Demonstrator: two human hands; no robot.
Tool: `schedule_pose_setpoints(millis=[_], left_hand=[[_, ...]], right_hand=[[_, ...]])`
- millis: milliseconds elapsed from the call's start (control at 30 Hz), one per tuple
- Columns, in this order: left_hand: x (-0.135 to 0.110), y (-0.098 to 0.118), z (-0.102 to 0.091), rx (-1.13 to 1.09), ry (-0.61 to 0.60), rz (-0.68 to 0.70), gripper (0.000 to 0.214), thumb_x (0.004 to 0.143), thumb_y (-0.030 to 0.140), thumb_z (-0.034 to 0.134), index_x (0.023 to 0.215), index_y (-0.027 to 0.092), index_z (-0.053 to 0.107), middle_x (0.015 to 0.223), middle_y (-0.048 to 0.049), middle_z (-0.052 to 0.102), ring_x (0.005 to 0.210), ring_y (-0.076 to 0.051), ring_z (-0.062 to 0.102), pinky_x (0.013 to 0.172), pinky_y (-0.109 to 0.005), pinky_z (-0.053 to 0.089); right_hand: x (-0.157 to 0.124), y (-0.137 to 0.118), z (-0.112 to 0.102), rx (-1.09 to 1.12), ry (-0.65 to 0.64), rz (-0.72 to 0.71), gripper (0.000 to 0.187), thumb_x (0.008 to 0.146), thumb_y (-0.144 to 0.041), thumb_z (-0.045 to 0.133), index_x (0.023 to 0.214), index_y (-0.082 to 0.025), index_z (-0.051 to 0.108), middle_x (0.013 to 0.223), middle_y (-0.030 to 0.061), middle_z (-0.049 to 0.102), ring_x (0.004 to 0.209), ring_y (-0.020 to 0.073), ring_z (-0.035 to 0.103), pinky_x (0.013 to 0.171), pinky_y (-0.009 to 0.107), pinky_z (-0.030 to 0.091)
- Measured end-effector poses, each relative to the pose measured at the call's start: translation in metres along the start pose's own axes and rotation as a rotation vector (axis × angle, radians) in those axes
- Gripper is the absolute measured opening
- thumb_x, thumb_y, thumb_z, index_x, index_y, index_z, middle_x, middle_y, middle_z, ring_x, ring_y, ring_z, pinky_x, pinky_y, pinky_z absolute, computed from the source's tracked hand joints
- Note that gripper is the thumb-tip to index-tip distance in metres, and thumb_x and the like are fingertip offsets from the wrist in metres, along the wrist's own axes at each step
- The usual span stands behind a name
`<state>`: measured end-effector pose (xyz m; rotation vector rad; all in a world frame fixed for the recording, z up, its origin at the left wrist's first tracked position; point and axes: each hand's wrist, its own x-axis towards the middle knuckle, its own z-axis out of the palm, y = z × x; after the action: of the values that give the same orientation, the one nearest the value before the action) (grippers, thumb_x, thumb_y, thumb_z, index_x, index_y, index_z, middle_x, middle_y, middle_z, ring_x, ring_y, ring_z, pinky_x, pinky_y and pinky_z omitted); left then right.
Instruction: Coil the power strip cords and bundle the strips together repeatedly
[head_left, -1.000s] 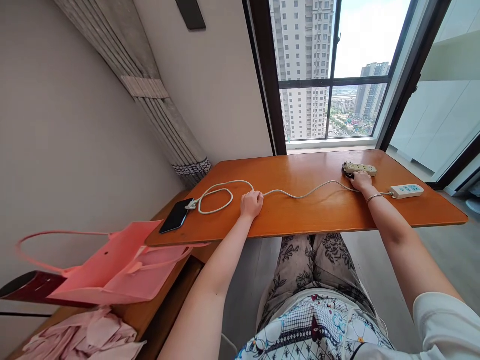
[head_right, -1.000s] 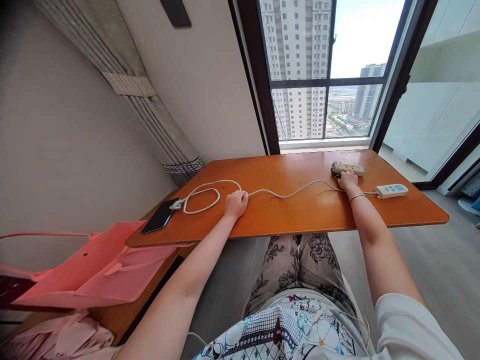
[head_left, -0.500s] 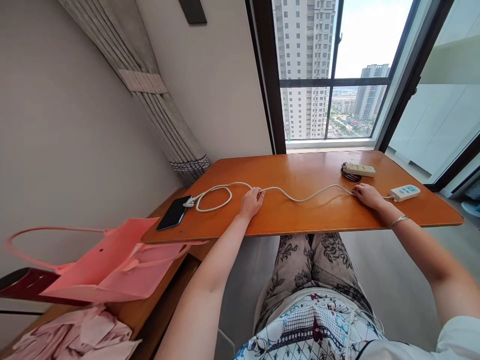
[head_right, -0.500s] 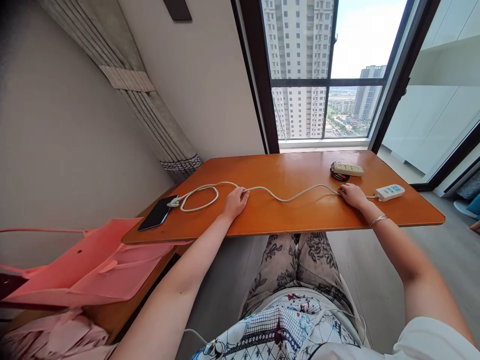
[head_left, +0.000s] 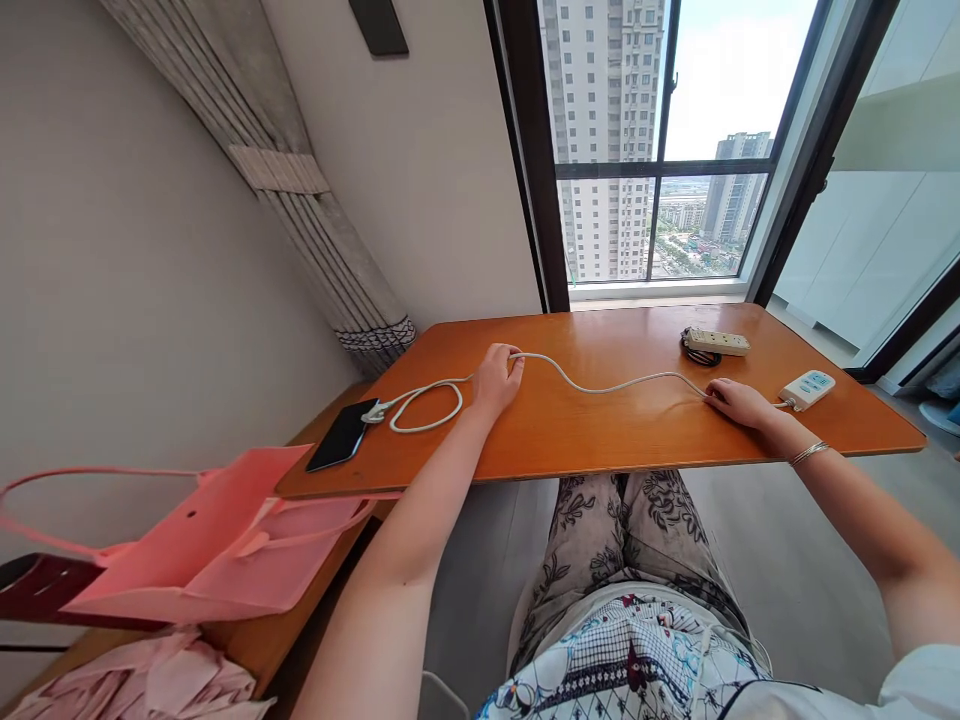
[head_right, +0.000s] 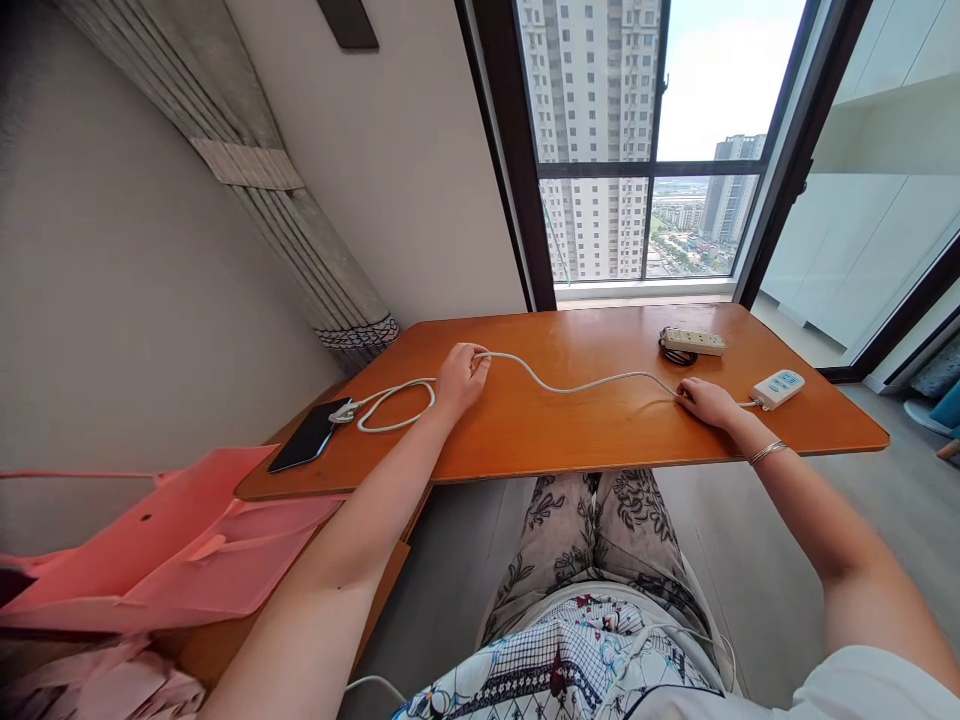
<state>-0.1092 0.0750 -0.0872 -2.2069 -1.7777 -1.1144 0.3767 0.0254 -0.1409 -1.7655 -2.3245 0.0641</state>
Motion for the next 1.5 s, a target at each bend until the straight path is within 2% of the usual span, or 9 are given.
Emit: schedule_pose_setpoints(millis=[100, 233, 400, 567, 800, 967, 1200, 1300, 1500], left_hand=[[0.010, -0.015, -0.012, 0.146, -0.091, 0.039, 0.019, 0.093, 0.033, 0.046, 0.100, 0.021, 0.058, 0.111, -0.0126, 0.065, 0.095, -0.027, 0.065, 0.078, -0.036, 0.047], [0.011, -0.036, -0.008, 0.259, -0.445, 0.056, 0.009, 0.084, 0.031, 0.058, 0.080, 0.022, 0.058, 0.080, -0.0099, 0.068, 0.082, -0.029, 0.067, 0.073, -0.036, 0.046], [-0.006, -0.036, 0.016, 0.136, -0.585, 0.098, 0.014, 0.077, 0.037, 0.064, 0.086, 0.026, 0.063, 0.085, -0.0036, 0.074, 0.079, -0.024, 0.068, 0.067, -0.030, 0.047], [-0.016, -0.040, 0.022, -0.193, -0.531, -0.001, 0.045, 0.074, 0.058, 0.066, 0.101, 0.022, 0.064, 0.093, -0.0059, 0.074, 0.082, -0.023, 0.068, 0.072, -0.032, 0.050], [-0.017, -0.056, 0.012, -0.383, -0.551, -0.131, 0.066, 0.075, 0.083, 0.043, 0.078, 0.020, 0.063, 0.064, -0.0023, 0.061, 0.061, -0.019, 0.058, 0.061, -0.032, 0.048], [-0.011, -0.059, 0.011, -0.046, -0.522, -0.117, 0.076, 0.092, 0.069, 0.013, 0.072, 0.022, 0.068, 0.065, -0.0078, 0.064, 0.069, -0.025, 0.064, 0.069, -0.036, 0.050], [-0.014, -0.054, 0.012, 0.450, -0.526, -0.118, 0.060, 0.096, 0.060, 0.026, 0.105, 0.017, 0.067, 0.112, -0.0192, 0.071, 0.103, -0.037, 0.067, 0.084, -0.046, 0.050], [-0.019, -0.048, 0.015, 0.434, -0.470, -0.122, 0.055, 0.099, 0.052, 0.024, 0.124, 0.018, 0.059, 0.129, -0.0174, 0.064, 0.114, -0.034, 0.064, 0.091, -0.044, 0.049], [-0.028, -0.049, 0.008, 0.203, -0.318, -0.047, 0.050, 0.100, 0.044, 0.023, 0.124, 0.018, 0.058, 0.131, -0.0137, 0.064, 0.118, -0.028, 0.061, 0.098, -0.039, 0.045]], right_hand=[[-0.005, 0.006, -0.008, -0.128, 0.147, 0.103, 0.030, 0.098, -0.036, 0.040, 0.105, -0.018, 0.063, 0.113, 0.0149, 0.067, 0.090, 0.0263, 0.067, 0.076, 0.036, 0.049], [-0.008, 0.025, -0.025, -0.184, 0.411, 0.326, 0.035, 0.099, -0.038, 0.038, 0.114, -0.016, 0.061, 0.119, 0.0188, 0.066, 0.087, 0.0295, 0.067, 0.068, 0.037, 0.047], [-0.004, 0.045, -0.028, -0.088, 0.371, 0.398, 0.024, 0.092, -0.036, 0.052, 0.104, -0.019, 0.064, 0.113, 0.0135, 0.070, 0.092, 0.0293, 0.066, 0.069, 0.035, 0.047], [0.003, 0.054, -0.010, 0.016, 0.306, 0.406, 0.023, 0.087, -0.029, 0.056, 0.104, -0.018, 0.068, 0.113, 0.0132, 0.070, 0.100, 0.0280, 0.066, 0.078, 0.036, 0.050], [0.012, 0.065, 0.007, 0.067, 0.235, 0.372, 0.030, 0.089, -0.028, 0.052, 0.109, -0.017, 0.072, 0.117, 0.0142, 0.070, 0.106, 0.0279, 0.066, 0.090, 0.038, 0.051], [0.014, 0.064, 0.008, 0.094, 0.206, 0.338, 0.034, 0.089, -0.030, 0.055, 0.114, -0.015, 0.072, 0.116, 0.0138, 0.071, 0.110, 0.0265, 0.065, 0.097, 0.036, 0.050], [0.007, 0.054, 0.001, -0.047, 0.037, 0.338, 0.048, 0.097, -0.037, 0.042, 0.138, -0.019, 0.061, 0.147, 0.0102, 0.055, 0.138, 0.0300, 0.047, 0.113, 0.046, 0.039], [0.001, 0.049, -0.006, -0.172, 0.006, 0.419, 0.049, 0.099, -0.037, 0.035, 0.140, -0.026, 0.058, 0.153, 0.0054, 0.049, 0.140, 0.0330, 0.043, 0.110, 0.056, 0.038], [-0.019, 0.063, -0.023, -0.310, 0.065, 0.470, 0.047, 0.094, -0.024, 0.042, 0.134, -0.021, 0.065, 0.142, 0.0134, 0.058, 0.131, 0.0344, 0.049, 0.104, 0.050, 0.044]])
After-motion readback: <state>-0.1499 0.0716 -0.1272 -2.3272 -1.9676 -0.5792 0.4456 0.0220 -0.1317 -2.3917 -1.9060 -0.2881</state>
